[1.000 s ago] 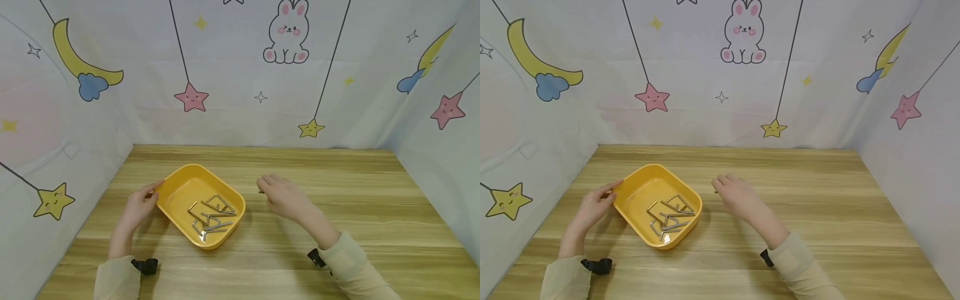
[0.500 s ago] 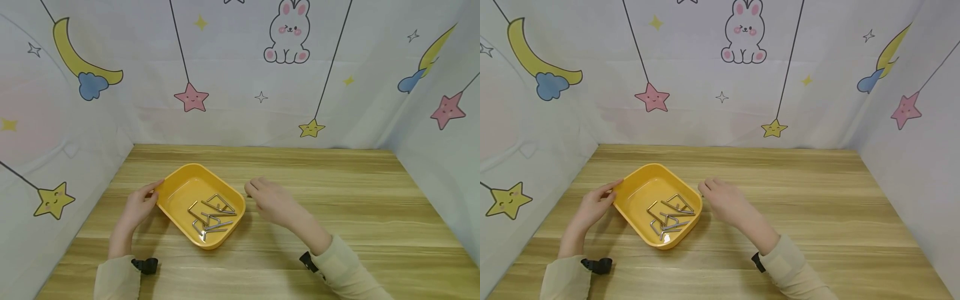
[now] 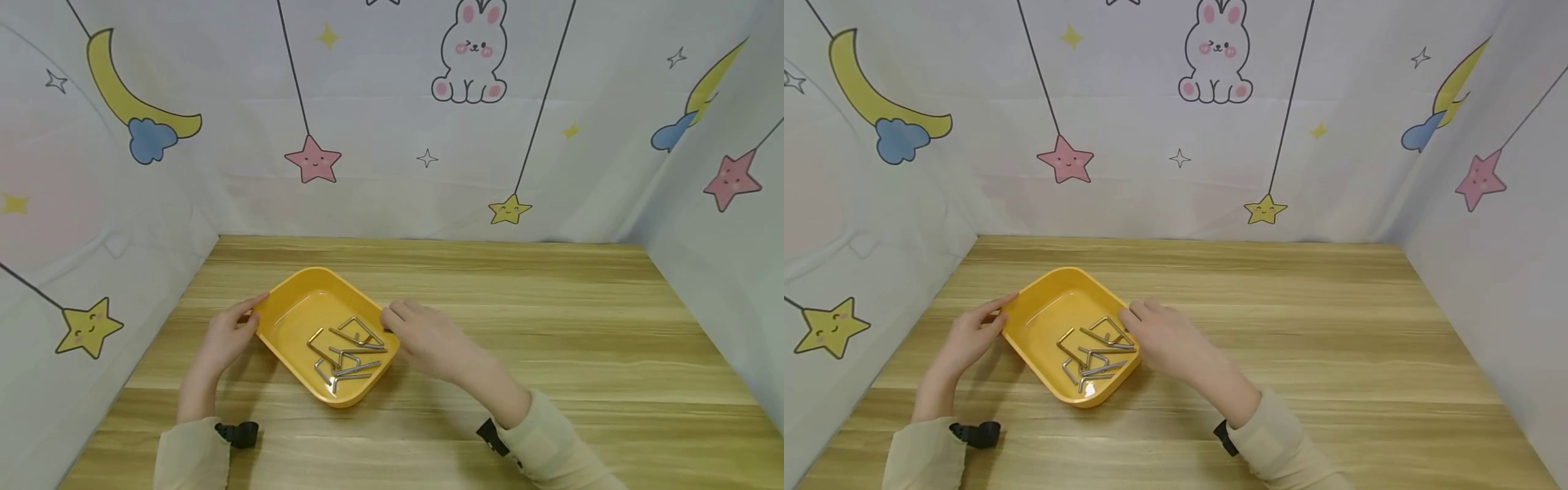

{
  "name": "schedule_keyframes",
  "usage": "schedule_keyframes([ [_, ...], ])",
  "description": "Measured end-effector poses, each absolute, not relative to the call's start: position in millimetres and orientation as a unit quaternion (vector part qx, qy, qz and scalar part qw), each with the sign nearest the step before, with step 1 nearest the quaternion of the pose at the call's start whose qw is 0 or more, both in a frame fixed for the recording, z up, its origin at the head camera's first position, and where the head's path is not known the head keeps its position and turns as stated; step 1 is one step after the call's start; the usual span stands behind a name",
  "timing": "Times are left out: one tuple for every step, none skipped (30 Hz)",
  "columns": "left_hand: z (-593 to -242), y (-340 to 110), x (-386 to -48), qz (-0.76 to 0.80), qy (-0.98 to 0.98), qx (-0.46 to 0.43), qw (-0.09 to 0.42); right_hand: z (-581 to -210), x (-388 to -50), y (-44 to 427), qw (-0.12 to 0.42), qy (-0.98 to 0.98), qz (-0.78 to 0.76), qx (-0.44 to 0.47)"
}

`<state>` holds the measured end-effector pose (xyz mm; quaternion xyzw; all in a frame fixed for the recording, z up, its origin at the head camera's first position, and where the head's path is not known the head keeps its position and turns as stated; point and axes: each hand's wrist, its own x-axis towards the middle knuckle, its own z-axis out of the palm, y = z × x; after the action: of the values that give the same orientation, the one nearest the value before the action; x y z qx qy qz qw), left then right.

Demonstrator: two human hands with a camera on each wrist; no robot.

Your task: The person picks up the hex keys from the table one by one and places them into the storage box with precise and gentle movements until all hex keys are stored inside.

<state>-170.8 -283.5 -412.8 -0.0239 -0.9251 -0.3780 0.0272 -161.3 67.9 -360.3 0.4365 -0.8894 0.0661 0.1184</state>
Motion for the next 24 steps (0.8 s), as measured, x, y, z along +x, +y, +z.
schedule_keyframes([
  [-413, -284, -171, -0.378, -0.925, -0.024, 0.028, -360, -161, 66, 0.117, -0.889, 0.067, 0.437],
  [-413, -283, -171, -0.378, -0.925, -0.024, 0.028, -360, -160, 65, 0.117, -0.889, 0.067, 0.439],
  [-412, -283, -171, -0.378, -0.925, -0.024, 0.028, -360, -160, 63, 0.116, -0.888, 0.068, 0.439],
  [-412, -283, -171, -0.377, -0.925, -0.024, 0.029, -360, -160, 61, 0.115, -0.888, 0.068, 0.441],
  [-412, -283, -171, -0.377, -0.925, -0.024, 0.030, -360, -160, 60, 0.116, -0.887, 0.068, 0.442],
  [-412, -283, -170, -0.377, -0.925, -0.025, 0.030, -360, -160, 59, 0.117, -0.885, 0.071, 0.445],
  [-412, -283, -170, -0.378, -0.925, -0.025, 0.031, -360, -160, 57, 0.119, -0.883, 0.073, 0.447],
  [-413, -283, -170, -0.377, -0.925, -0.026, 0.031, -359, -160, 56, 0.121, -0.881, 0.076, 0.451],
  [-413, -283, -170, -0.377, -0.925, -0.027, 0.032, -359, -160, 55, 0.123, -0.879, 0.078, 0.455],
  [-413, -283, -170, -0.377, -0.925, -0.028, 0.032, -358, -160, 54, 0.124, -0.876, 0.082, 0.459],
  [-413, -283, -171, -0.377, -0.925, -0.029, 0.032, -358, -161, 52, 0.125, -0.874, 0.084, 0.462],
  [-413, -283, -171, -0.377, -0.925, -0.030, 0.032, -357, -161, 51, 0.123, -0.873, 0.085, 0.465],
  [-413, -283, -171, -0.377, -0.925, -0.030, 0.032, -356, -161, 50, 0.120, -0.872, 0.086, 0.467],
  [-413, -283, -171, -0.377, -0.925, -0.030, 0.031, -355, -162, 48, 0.116, -0.871, 0.088, 0.468],
  [-413, -283, -171, -0.378, -0.925, -0.030, 0.031, -355, -163, 47, 0.111, -0.871, 0.089, 0.470],
  [-413, -283, -171, -0.378, -0.925, -0.030, 0.031, -355, -164, 45, 0.103, -0.871, 0.094, 0.471],
  [-413, -283, -171, -0.378, -0.925, -0.030, 0.031, -355, -165, 43, 0.093, -0.872, 0.102, 0.470],
  [-413, -284, -171, -0.377, -0.925, -0.029, 0.032, -355, -167, 41, 0.081, -0.872, 0.110, 0.470],
  [-413, -284, -171, -0.378, -0.925, -0.029, 0.032, -355, -169, 39, 0.071, -0.871, 0.121, 0.470],
  [-413, -284, -170, -0.378, -0.925, -0.029, 0.032, -356, -172, 38, 0.060, -0.870, 0.134, 0.470],
  [-413, -284, -170, -0.379, -0.924, -0.030, 0.031, -357, -175, 36, 0.048, -0.869, 0.148, 0.470],
  [-413, -284, -170, -0.380, -0.924, -0.031, 0.031, -358, -177, 34, 0.036, -0.867, 0.166, 0.469],
  [-413, -284, -170, -0.381, -0.923, -0.031, 0.031, -360, -180, 33, 0.026, -0.864, 0.181, 0.469],
  [-413, -284, -170, -0.382, -0.923, -0.032, 0.030, -361, -183, 31, 0.016, -0.862, 0.196, 0.468],
])
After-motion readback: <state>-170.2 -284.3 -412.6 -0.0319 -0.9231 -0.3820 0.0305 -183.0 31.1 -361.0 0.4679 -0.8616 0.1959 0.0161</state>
